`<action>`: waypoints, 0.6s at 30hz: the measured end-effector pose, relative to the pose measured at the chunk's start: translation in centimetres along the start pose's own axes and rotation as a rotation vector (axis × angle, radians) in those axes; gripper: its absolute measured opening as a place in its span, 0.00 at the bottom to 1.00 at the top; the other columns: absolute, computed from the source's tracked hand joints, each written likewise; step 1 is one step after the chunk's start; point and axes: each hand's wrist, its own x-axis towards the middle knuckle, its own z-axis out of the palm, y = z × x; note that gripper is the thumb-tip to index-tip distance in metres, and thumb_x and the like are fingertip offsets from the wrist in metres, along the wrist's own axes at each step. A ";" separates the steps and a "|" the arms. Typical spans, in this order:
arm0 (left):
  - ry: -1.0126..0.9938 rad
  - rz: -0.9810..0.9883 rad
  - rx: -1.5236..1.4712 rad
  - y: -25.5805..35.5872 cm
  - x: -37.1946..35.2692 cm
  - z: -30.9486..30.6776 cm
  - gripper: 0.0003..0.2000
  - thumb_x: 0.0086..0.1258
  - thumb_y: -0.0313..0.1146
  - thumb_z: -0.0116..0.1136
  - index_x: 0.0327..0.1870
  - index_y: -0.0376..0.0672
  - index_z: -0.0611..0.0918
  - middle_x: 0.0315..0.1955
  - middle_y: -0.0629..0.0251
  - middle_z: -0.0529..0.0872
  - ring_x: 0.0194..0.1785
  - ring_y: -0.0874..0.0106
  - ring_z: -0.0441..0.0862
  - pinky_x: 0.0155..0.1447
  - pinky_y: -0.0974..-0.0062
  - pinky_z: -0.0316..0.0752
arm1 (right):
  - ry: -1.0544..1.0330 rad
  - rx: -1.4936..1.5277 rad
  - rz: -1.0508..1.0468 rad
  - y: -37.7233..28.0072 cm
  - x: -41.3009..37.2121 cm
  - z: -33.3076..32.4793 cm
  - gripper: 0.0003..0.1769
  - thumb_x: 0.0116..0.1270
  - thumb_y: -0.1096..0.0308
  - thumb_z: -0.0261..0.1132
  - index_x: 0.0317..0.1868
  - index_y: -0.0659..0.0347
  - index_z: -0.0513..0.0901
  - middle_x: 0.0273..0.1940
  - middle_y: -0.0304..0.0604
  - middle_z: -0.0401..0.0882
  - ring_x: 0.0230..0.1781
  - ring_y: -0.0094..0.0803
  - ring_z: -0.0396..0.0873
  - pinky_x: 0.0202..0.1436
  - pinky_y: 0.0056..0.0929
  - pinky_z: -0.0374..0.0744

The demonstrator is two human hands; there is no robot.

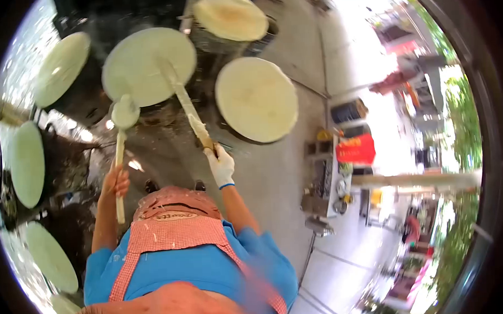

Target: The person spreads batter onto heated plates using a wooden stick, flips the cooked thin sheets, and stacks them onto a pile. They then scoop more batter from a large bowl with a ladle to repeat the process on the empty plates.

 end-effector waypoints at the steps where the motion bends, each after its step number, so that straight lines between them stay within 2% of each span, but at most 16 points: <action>1: -0.046 -0.066 -0.160 -1.9 0.4 0.1 0.24 0.74 0.53 0.38 0.18 0.48 0.64 0.09 0.74 0.57 0.08 0.78 0.54 0.10 0.77 0.54 | 0.053 0.002 0.072 2.9 -0.1 -2.8 0.18 0.61 0.57 0.65 0.45 0.62 0.81 0.35 0.52 0.82 0.36 0.41 0.81 0.42 0.34 0.76; 2: -0.081 -0.140 -0.316 -3.9 0.8 0.2 0.25 0.73 0.54 0.39 0.17 0.48 0.63 0.09 0.73 0.57 0.09 0.77 0.54 0.10 0.76 0.54 | 0.095 0.005 0.141 6.0 -0.2 -5.7 0.17 0.60 0.59 0.65 0.44 0.63 0.81 0.35 0.53 0.82 0.35 0.38 0.81 0.43 0.33 0.76; 3: -0.187 -0.247 -0.533 -6.1 1.7 0.1 0.24 0.73 0.53 0.40 0.17 0.48 0.65 0.10 0.72 0.58 0.10 0.77 0.55 0.10 0.76 0.51 | 0.224 -0.074 0.132 10.0 -0.4 -8.7 0.17 0.61 0.57 0.64 0.44 0.61 0.82 0.35 0.53 0.82 0.37 0.42 0.81 0.42 0.35 0.76; 4: -0.303 -0.332 -0.631 -8.0 2.4 0.0 0.24 0.74 0.53 0.38 0.19 0.47 0.64 0.11 0.71 0.59 0.12 0.76 0.55 0.15 0.75 0.57 | 0.348 -0.152 0.128 13.2 -1.0 -11.7 0.17 0.62 0.54 0.62 0.43 0.59 0.82 0.35 0.54 0.82 0.38 0.47 0.81 0.42 0.38 0.76; 5: -0.421 -0.414 -0.720 -9.5 3.3 0.2 0.24 0.75 0.53 0.36 0.20 0.46 0.62 0.11 0.70 0.59 0.14 0.76 0.55 0.20 0.74 0.62 | 0.401 -0.215 0.261 13.7 -1.6 -15.2 0.17 0.62 0.54 0.62 0.42 0.59 0.82 0.35 0.54 0.82 0.37 0.48 0.81 0.41 0.39 0.76; 6: -0.456 -0.451 -0.777 -11.0 3.7 1.3 0.24 0.75 0.52 0.36 0.20 0.46 0.62 0.11 0.69 0.58 0.14 0.75 0.54 0.22 0.75 0.61 | 0.448 -0.277 0.401 14.1 -2.5 -18.3 0.17 0.63 0.55 0.61 0.41 0.60 0.81 0.35 0.54 0.82 0.36 0.49 0.81 0.40 0.40 0.76; 9: -0.375 -0.495 -0.901 -13.8 3.2 5.8 0.22 0.76 0.49 0.37 0.21 0.45 0.62 0.11 0.69 0.57 0.15 0.76 0.53 0.27 0.76 0.63 | 0.389 -0.453 0.520 17.7 -5.4 -23.6 0.18 0.64 0.53 0.59 0.41 0.59 0.82 0.33 0.51 0.82 0.35 0.48 0.80 0.39 0.40 0.76; 12: -0.340 -0.503 -0.839 -14.3 3.6 8.0 0.21 0.76 0.47 0.37 0.22 0.46 0.61 0.11 0.71 0.57 0.14 0.78 0.53 0.25 0.76 0.62 | 0.302 -0.770 0.317 20.8 -9.7 -24.2 0.16 0.61 0.54 0.62 0.39 0.57 0.82 0.27 0.49 0.81 0.27 0.47 0.80 0.32 0.44 0.77; 14: -0.242 -0.519 -0.786 -13.7 2.7 9.6 0.21 0.76 0.47 0.37 0.22 0.46 0.61 0.11 0.71 0.57 0.14 0.78 0.52 0.23 0.76 0.61 | 0.158 -0.778 0.164 21.2 -13.8 -24.0 0.16 0.58 0.53 0.64 0.40 0.55 0.82 0.24 0.46 0.80 0.24 0.43 0.80 0.29 0.43 0.77; 16: -0.162 -0.502 -0.700 -12.8 2.8 11.6 0.21 0.76 0.48 0.37 0.21 0.47 0.62 0.10 0.72 0.56 0.12 0.79 0.52 0.18 0.78 0.58 | 0.087 -0.708 -0.096 20.7 -13.6 -24.3 0.17 0.54 0.53 0.67 0.40 0.53 0.81 0.22 0.43 0.79 0.21 0.39 0.79 0.26 0.39 0.75; 18: -0.192 -0.524 -0.729 -12.5 3.3 11.6 0.22 0.74 0.50 0.39 0.19 0.47 0.61 0.11 0.73 0.56 0.13 0.78 0.52 0.18 0.78 0.56 | 0.084 -0.682 -0.163 19.5 -11.4 -23.0 0.18 0.53 0.52 0.68 0.39 0.53 0.81 0.21 0.42 0.79 0.20 0.39 0.78 0.25 0.39 0.74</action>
